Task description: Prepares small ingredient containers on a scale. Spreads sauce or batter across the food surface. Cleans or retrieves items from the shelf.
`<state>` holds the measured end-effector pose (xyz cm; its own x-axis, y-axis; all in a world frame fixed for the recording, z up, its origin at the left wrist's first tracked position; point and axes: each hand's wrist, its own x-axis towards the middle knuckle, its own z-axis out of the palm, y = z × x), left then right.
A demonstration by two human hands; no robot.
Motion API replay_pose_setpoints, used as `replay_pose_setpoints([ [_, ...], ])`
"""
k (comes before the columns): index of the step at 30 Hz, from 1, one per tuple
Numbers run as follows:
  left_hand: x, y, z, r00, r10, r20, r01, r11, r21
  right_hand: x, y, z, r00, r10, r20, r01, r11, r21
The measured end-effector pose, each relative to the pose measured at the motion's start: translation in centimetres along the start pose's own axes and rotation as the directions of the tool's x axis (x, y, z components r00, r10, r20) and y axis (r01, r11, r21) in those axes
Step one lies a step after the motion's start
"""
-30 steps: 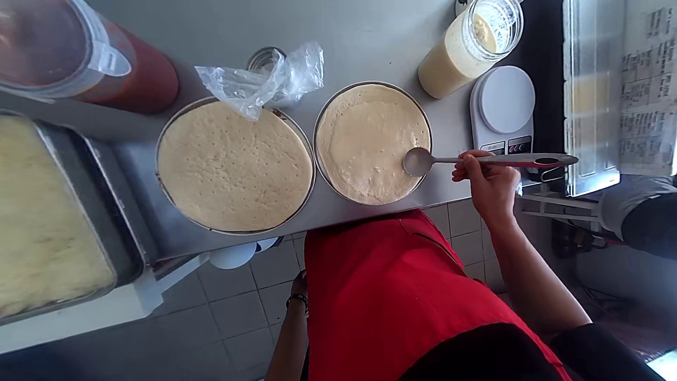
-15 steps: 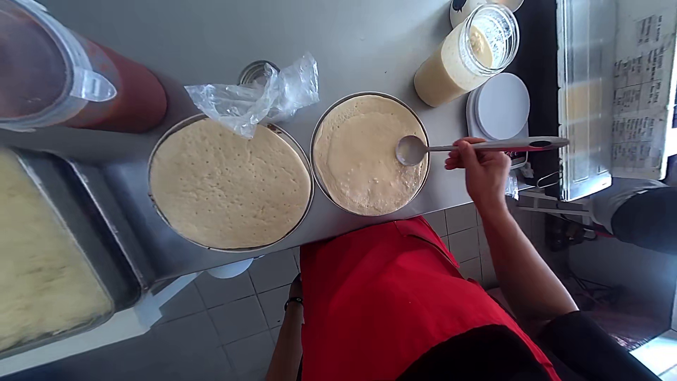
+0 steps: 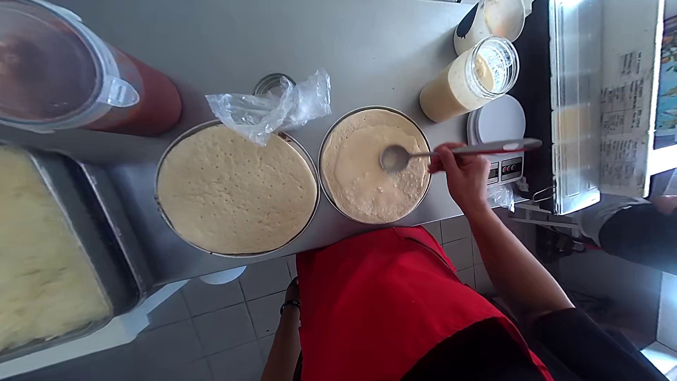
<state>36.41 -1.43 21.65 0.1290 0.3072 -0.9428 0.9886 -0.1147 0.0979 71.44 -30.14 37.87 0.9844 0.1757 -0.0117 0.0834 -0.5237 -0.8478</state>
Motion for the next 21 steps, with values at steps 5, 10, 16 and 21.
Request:
replay_pose_setpoints([
  [5,0.5,-0.7,0.1,1.0,-0.003,-0.011,0.002,0.996,-0.091,1.7,-0.1,-1.6,0.999,0.036,-0.003,-0.036,0.997,-0.065],
  [10,0.5,-0.7,0.6,1.0,-0.031,0.008,0.031,0.994,-0.102,2.0,-1.0,2.5,0.999,-0.036,0.01,0.036,0.999,0.033],
  [16,-0.3,0.0,0.5,0.999,-0.038,0.019,0.04,0.992,-0.12,4.0,-2.0,2.3,0.993,0.067,-0.096,-0.062,0.997,0.048],
  [21,0.8,-1.7,0.9,0.999,-0.034,0.031,0.039,0.987,-0.158,3.7,-4.2,4.7,0.995,0.004,0.095,-0.002,1.0,-0.021],
])
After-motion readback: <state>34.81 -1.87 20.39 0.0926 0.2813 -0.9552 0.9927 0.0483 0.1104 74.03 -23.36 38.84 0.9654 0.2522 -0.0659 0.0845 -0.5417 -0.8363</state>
